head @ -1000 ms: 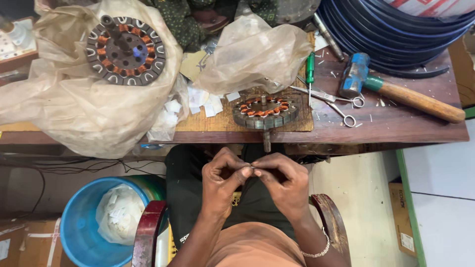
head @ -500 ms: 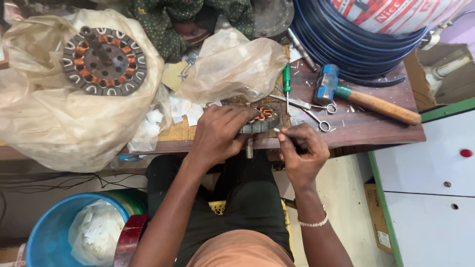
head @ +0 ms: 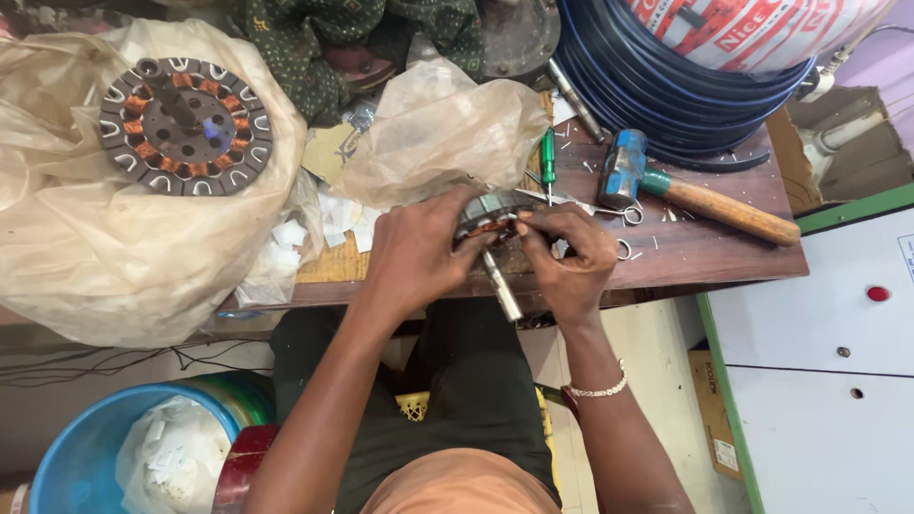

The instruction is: The person uses a screwdriver to adjust and secure components on a circular electrical part with copper windings. They handle small white insulating pieces and place them into slots on the component while working at a cluttered workbench.

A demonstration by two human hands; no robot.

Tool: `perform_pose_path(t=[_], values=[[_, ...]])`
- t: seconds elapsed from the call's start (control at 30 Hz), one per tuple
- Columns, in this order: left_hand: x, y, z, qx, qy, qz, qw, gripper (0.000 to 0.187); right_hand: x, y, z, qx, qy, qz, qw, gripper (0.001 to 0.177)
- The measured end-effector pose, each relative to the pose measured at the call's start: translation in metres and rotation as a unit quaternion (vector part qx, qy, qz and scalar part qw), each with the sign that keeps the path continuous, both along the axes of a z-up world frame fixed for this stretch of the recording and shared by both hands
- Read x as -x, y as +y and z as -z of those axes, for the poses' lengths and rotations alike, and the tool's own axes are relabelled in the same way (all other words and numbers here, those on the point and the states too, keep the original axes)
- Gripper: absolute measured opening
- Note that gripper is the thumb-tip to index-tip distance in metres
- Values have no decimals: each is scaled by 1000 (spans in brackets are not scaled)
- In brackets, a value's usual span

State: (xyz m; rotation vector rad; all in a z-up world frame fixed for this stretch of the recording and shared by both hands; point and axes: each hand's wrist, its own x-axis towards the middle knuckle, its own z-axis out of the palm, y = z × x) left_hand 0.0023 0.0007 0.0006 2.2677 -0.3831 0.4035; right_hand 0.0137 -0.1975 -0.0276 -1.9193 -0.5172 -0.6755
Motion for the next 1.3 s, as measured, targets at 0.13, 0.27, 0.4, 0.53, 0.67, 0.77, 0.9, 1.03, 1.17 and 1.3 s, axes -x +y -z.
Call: perform_pose_path(t=[0.13, 0.27, 0.4, 0.53, 0.67, 0.77, 0.9, 1.03, 1.17, 1.3], values=[[-6, 0, -4, -46, 21, 28, 998, 45, -1, -5, -5, 31, -13, 0, 999, 17], [-10, -5, -10, -49, 8, 34, 998, 37, -2, -6, -12, 72, -4, 14, 997, 17], [-19, -7, -15, -82, 42, 44, 995, 36, -6, -9, -22, 148, -34, 1, 988, 18], [-23, -5, -14, -72, 49, 42, 995, 35, -10, -11, -29, 193, -66, -34, 978, 20], [-22, 3, -8, -4, -43, 36, 998, 38, -9, -10, -29, 188, -38, -26, 981, 24], [-24, 10, -5, 26, 54, 34, 998, 38, -9, -11, -28, 103, 71, -53, 991, 29], [-22, 13, -2, 28, 58, 54, 996, 39, -7, -3, -23, 42, 134, -22, 990, 19], [-18, 13, 0, 43, 4, 60, 997, 42, -7, 2, -26, 114, 78, 30, 990, 13], [-15, 12, 7, 19, 10, 58, 998, 44, -9, 0, -25, 96, 125, 28, 987, 13], [-4, 15, 16, 69, -34, 76, 994, 44, -3, -3, -12, 60, 167, 29, 984, 19]])
